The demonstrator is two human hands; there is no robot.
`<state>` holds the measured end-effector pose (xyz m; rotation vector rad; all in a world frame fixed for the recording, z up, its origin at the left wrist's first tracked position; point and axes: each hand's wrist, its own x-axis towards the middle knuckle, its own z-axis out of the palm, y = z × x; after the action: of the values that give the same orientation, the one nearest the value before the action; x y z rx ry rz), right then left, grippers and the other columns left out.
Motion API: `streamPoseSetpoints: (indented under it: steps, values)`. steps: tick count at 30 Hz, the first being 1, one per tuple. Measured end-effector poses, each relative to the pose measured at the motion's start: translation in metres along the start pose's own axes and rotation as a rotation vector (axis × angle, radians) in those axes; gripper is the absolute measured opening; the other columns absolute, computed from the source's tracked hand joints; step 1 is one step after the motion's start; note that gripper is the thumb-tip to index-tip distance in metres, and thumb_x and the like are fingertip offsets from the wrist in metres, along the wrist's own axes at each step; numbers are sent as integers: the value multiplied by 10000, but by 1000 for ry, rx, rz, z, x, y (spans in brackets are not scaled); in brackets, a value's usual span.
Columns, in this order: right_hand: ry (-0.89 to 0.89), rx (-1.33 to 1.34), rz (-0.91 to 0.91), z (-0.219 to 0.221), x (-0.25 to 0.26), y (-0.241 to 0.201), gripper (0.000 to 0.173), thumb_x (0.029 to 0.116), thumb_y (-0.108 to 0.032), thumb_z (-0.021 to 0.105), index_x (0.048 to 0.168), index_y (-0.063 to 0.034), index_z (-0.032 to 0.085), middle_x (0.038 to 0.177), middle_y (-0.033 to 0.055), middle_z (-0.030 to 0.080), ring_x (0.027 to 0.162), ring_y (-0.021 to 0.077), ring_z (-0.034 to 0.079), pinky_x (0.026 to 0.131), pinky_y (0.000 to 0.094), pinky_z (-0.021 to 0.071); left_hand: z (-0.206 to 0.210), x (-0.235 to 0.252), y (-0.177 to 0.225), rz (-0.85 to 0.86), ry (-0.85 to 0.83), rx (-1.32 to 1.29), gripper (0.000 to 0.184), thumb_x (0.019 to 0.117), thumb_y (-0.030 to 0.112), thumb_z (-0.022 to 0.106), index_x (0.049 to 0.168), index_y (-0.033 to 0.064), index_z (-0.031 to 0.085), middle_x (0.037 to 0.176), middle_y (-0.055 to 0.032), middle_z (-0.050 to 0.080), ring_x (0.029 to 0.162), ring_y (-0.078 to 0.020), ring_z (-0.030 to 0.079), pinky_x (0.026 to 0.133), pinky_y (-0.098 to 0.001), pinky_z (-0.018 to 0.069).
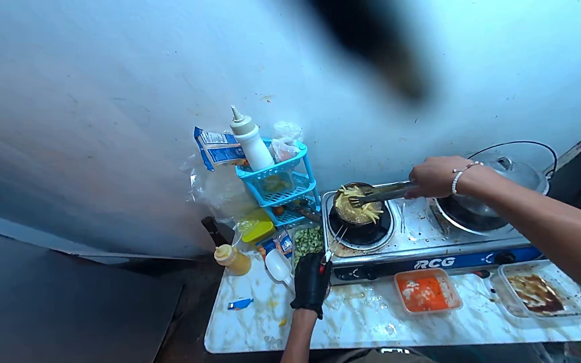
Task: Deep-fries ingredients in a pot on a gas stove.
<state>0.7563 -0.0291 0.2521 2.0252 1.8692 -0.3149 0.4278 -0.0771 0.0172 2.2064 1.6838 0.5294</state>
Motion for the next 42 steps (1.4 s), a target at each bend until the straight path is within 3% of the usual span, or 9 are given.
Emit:
streamPoseSetpoints:
  steps: [4,8,15,19,22,25,28,33,42]
  values:
    - [125,-95,6,-4,-44,-46,402,952,-432,715,914,-32,713,914,213,698,911,440,692,707,639,527,0,2,0,-8,-6,-5,385,988,370,609,1228,89,714,1212,-129,687,1184,-301,623,1060,-464,468]
    - [165,-99,14,28,-34,-63,268,966,-268,698,939,-2,715,925,218,701,897,429,698,698,606,544,0,1,1,-3,12,-25,368,988,346,615,1233,89,711,1215,-133,687,1189,-304,625,1057,-471,476]
    - [47,52,-9,32,-1,-13,408,986,-454,674,1013,-48,704,989,209,697,983,425,688,776,649,543,5,0,-2,-8,20,-40,371,992,339,601,1241,84,706,1217,-133,683,1192,-306,623,1053,-473,477]
    - [-44,299,-78,41,10,22,423,1033,-441,618,1118,-37,714,839,160,706,713,305,691,713,527,582,1,0,1,-39,-18,-41,371,1002,346,597,1254,92,696,1246,-133,669,1226,-305,600,1062,-462,471]
    - [-58,354,-54,42,6,27,416,1028,-451,623,1131,-60,721,777,131,702,621,253,665,646,471,578,3,0,0,-26,10,-37,365,992,334,611,1241,84,704,1233,-142,674,1205,-317,611,1053,-475,475]
    - [-6,184,-44,34,4,24,438,1003,-495,643,1059,-70,728,861,164,701,783,340,692,726,579,556,3,1,-1,-24,1,-29,363,996,332,604,1253,95,701,1242,-132,675,1214,-299,610,1062,-461,471]
    - [27,81,1,21,-9,14,457,984,-515,659,1103,-79,724,1004,201,708,994,425,684,808,668,524,2,1,0,-32,-17,-18,370,1000,339,595,1259,96,697,1248,-129,672,1218,-294,607,1061,-455,471]
    - [125,40,73,18,-20,5,397,979,-483,676,1061,-97,720,963,203,703,951,438,690,733,660,532,2,2,-1,-31,-13,-25,377,997,348,598,1261,98,697,1246,-127,672,1212,-292,610,1056,-453,476]
    - [90,31,14,36,-21,-20,372,996,-440,663,1037,-74,714,974,196,705,964,422,693,755,636,539,0,2,0,-38,-23,-15,379,997,338,590,1265,88,690,1252,-134,669,1215,-293,609,1057,-450,474]
